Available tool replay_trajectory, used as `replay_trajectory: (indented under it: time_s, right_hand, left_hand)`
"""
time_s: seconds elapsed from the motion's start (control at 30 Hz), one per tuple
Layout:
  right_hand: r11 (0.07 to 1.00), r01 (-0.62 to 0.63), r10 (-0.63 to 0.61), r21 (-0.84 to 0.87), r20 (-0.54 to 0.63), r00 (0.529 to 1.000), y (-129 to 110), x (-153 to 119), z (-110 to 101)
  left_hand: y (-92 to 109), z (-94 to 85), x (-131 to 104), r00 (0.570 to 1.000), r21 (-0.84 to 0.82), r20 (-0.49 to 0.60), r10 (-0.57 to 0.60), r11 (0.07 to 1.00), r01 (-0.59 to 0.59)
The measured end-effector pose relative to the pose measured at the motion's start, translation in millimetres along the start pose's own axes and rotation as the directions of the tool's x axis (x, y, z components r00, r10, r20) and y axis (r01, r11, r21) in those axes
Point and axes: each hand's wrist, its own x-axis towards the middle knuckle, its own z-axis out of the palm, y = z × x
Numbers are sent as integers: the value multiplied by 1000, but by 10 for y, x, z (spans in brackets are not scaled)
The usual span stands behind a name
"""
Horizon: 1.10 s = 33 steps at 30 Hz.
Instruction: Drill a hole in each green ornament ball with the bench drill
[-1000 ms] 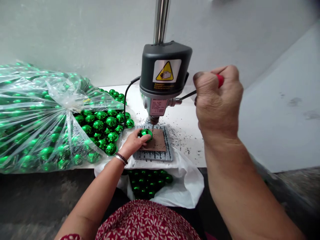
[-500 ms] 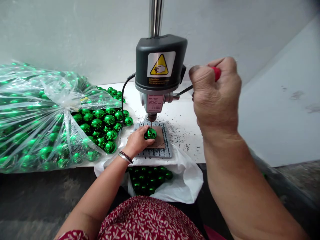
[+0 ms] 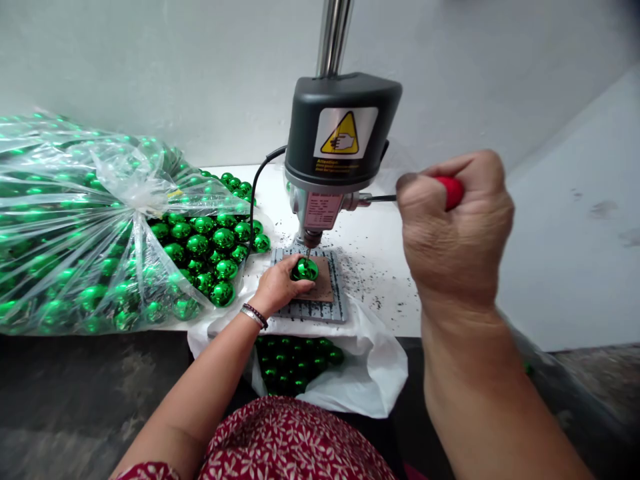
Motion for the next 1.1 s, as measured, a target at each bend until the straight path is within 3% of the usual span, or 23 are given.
replay_trajectory:
  time_s: [0.43, 0.83, 1.1]
  right_hand:
    - [997, 81, -81, 12, -1, 997, 93, -116, -25]
    - [960, 278, -278, -18, -139, 951, 364, -368, 73]
    - [956, 292, -285, 6, -200, 937, 505, -573, 166]
  left_hand:
    - [-37, 6, 31, 1000, -70, 18, 20, 997, -19]
    - [-2, -12, 0, 999, -112, 31, 32, 993, -28]
    - [-39, 12, 5, 999, -126, 6, 45, 991, -44]
